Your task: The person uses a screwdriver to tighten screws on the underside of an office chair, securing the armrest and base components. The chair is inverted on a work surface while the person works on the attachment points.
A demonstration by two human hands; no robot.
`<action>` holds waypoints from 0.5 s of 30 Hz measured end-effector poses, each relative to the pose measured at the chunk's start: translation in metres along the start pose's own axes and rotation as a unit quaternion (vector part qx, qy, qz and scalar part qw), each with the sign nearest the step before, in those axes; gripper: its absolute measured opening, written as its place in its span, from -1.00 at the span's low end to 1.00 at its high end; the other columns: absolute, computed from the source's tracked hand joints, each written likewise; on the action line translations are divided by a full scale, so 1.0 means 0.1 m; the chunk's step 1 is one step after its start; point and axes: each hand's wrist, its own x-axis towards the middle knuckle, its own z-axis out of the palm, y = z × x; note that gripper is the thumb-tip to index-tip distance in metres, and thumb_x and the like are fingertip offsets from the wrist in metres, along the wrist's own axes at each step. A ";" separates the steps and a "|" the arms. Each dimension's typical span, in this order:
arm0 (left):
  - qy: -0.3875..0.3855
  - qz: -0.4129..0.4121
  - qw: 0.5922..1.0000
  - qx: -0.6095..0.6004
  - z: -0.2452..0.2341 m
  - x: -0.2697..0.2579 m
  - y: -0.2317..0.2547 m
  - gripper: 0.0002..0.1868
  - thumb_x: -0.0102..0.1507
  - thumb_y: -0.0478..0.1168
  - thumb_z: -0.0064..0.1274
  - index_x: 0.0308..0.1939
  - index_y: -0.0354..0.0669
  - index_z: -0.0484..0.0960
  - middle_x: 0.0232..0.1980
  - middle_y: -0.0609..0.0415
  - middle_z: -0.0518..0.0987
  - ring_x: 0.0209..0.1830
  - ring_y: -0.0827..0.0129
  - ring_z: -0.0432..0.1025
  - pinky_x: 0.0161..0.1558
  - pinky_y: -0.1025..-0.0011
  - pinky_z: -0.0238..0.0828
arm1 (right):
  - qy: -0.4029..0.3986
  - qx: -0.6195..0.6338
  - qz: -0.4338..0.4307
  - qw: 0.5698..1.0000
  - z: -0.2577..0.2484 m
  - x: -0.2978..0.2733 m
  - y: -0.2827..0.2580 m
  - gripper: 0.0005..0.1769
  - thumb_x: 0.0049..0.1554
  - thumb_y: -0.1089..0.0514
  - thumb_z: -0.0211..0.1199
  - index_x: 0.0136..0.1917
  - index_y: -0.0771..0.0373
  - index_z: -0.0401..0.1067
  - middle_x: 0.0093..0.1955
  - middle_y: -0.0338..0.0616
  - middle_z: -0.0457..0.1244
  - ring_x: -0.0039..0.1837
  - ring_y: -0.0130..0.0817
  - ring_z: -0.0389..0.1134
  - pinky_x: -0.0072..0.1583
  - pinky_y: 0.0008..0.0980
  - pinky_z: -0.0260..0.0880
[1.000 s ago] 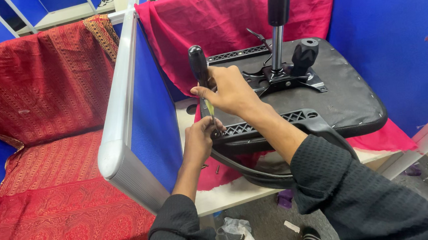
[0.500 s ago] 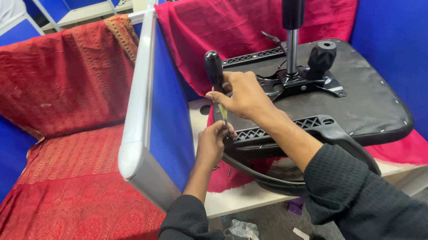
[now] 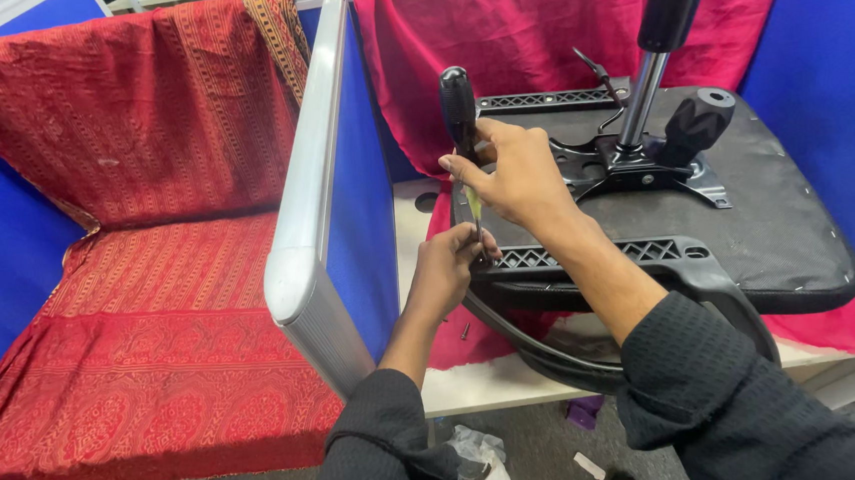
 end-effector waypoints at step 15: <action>0.003 -0.031 0.997 -0.077 0.06 -0.02 -0.27 -0.57 0.32 -0.52 -0.20 0.23 -0.29 0.55 0.11 0.02 0.72 0.18 0.47 0.54 0.19 0.55 0.34 | -0.015 0.021 0.032 0.999 -0.07 -0.08 0.06 -0.63 0.11 0.05 0.44 0.07 0.35 0.51 -0.16 -0.05 0.47 -0.23 -0.44 0.49 -0.21 -0.40 0.48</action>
